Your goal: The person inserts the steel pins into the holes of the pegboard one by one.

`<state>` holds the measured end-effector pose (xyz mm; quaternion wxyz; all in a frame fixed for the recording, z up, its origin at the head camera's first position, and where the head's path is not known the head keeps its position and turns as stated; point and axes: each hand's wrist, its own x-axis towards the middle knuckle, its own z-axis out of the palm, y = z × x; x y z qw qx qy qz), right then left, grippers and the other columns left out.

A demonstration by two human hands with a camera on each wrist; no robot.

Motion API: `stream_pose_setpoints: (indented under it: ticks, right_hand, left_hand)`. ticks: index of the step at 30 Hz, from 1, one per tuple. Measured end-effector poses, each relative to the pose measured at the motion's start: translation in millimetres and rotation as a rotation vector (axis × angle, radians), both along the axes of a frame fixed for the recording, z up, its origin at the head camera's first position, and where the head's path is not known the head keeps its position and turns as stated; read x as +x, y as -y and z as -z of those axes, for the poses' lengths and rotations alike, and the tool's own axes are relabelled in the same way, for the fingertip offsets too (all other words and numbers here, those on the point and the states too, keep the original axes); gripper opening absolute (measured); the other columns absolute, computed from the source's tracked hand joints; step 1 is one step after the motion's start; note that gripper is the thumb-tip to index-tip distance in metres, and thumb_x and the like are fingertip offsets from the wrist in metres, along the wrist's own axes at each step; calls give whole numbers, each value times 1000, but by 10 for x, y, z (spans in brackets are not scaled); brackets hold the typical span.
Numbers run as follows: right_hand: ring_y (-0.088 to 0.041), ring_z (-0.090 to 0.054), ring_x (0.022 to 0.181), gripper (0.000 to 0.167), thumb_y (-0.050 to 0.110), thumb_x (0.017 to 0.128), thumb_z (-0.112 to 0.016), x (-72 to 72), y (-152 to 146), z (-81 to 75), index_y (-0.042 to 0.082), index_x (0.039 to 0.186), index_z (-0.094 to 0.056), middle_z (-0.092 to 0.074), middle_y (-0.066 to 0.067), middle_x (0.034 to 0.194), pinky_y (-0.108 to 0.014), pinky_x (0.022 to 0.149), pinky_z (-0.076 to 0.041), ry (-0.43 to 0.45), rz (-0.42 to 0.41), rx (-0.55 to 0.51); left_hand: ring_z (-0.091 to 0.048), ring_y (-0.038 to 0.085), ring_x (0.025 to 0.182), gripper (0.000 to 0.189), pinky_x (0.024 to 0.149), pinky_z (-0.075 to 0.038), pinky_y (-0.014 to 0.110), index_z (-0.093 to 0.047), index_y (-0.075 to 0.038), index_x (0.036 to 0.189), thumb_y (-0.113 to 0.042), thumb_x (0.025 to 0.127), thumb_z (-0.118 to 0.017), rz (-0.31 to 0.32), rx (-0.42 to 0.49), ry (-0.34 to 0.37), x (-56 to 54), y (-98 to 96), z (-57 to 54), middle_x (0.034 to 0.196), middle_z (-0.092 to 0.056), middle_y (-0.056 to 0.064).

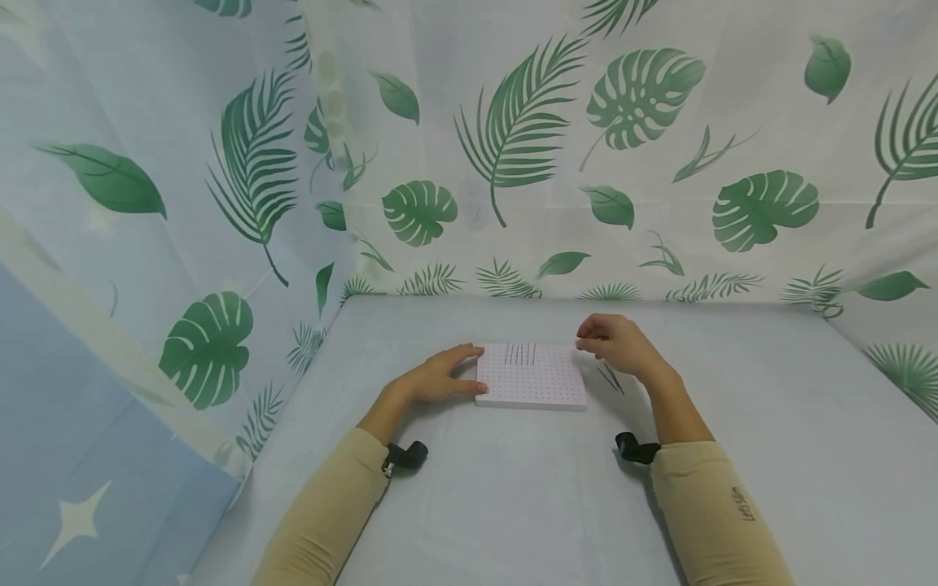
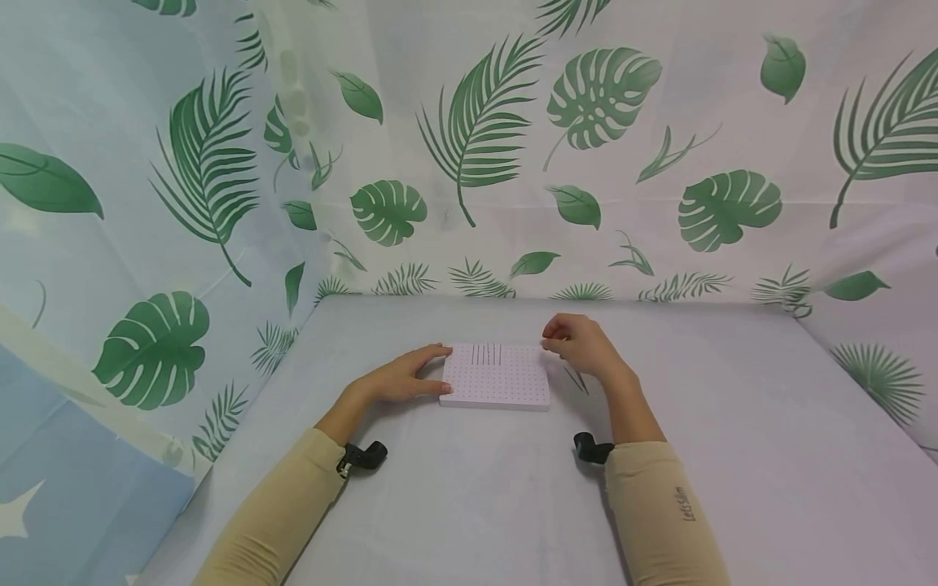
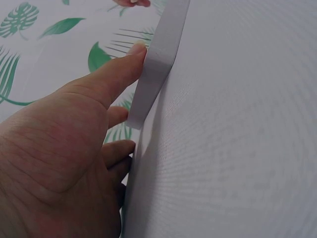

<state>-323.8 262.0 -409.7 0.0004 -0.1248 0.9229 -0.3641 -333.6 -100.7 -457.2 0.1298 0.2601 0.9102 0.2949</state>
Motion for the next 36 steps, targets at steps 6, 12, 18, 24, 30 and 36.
stream_pose_setpoints:
  ticks: [6,12,18,24,30,36]
  right_hand:
    - [-34,-69,99,21,21,102,-67,4,-101,-6,4,116,-68,-73,-16,111,-34,80,-58,39,7,16]
    - [-31,-69,98,22,20,103,-66,11,-226,2,3,116,-68,-72,-16,109,-37,83,-60,64,6,19]
    - [-31,-67,99,25,20,103,-66,20,-321,22,1,119,-67,-71,-15,110,-32,82,-58,98,13,19]
    - [-29,-65,97,27,19,103,-65,36,-401,51,0,122,-65,-70,-16,109,-31,80,-55,142,36,16]
    - [-25,-61,89,28,17,102,-65,55,-498,77,-1,124,-65,-70,-16,106,-30,76,-52,182,32,32]
    - [-25,-59,86,29,16,102,-65,81,-554,81,0,126,-64,-69,-15,104,-33,74,-50,225,14,22]
  left_hand:
    - [-20,29,162,88,131,-17,54,-37,-24,163,-63,91,-70,-5,-6,-6,3,2,6,173,-26,5]
    - [-20,29,162,88,131,-17,54,-37,-24,163,-64,91,-69,-3,0,-9,-4,4,12,173,-26,6]
    - [-20,30,162,88,131,-17,54,-37,-24,163,-64,91,-70,-1,2,-3,-7,6,0,173,-25,6]
    - [-20,30,162,87,131,-17,54,-37,-25,163,-64,92,-69,-6,-6,-7,-3,5,9,173,-25,6]
    - [-20,30,161,87,131,-17,55,-37,-25,163,-64,92,-69,-4,-8,-14,3,0,18,173,-25,5]
    - [-20,29,162,87,131,-17,54,-37,-25,163,-64,91,-69,3,-10,-17,-8,1,26,173,-25,5]
